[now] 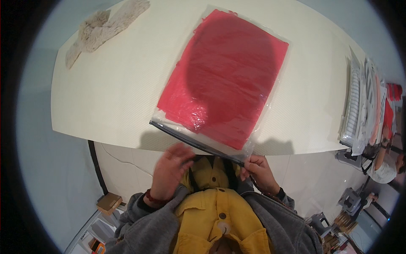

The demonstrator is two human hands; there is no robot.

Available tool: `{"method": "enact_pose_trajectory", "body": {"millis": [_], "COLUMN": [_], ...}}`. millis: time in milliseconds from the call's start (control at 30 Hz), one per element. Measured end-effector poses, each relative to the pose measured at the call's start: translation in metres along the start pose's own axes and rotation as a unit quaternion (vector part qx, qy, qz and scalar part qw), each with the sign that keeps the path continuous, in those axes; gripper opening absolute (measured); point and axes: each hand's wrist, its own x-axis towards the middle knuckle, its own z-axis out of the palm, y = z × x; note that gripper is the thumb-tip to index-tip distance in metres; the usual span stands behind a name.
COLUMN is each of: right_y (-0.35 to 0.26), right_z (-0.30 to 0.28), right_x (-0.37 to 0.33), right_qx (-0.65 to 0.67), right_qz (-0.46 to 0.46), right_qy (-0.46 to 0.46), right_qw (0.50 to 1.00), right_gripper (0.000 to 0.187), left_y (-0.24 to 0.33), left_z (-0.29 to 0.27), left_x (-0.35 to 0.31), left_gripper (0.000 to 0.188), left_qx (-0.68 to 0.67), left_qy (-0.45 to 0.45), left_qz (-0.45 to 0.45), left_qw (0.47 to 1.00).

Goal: The person folds a red scarf on a white table, aligning edges and smoothing the fabric. They then place the folded scarf into a clear plastic bag and press it flat.

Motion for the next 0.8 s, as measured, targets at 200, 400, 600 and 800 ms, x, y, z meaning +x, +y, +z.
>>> {"method": "enact_pose_trajectory", "body": {"millis": [200,400,600,800], "right_y": [-0.002,-0.003,0.003,0.005], "right_z": [0.002,0.006,0.008,0.002], "right_x": [0.001,-0.003,-0.004,-0.002], "right_qx": [-0.01,-0.108,-0.113,-0.132], "right_qz": [0.001,-0.031,-0.014,0.008], "right_qy": [-0.008,0.01,0.0,-0.037], "right_qw": [1.0,0.994,0.993,0.99], "right_gripper": [0.018,0.016,0.023,0.03], "left_y": [-0.026,-0.049,-0.05,-0.049], "left_z": [0.032,0.055,0.062,0.064], "left_x": [0.018,0.051,0.045,0.043], "left_gripper": [0.036,0.03,0.023,0.024], "left_qx": [0.116,0.161,0.183,0.222], "left_qy": [-0.232,-0.242,-0.165,-0.139], "left_qz": [-0.12,-0.104,-0.091,-0.039], "left_qw": [0.958,0.951,0.965,0.964]}}
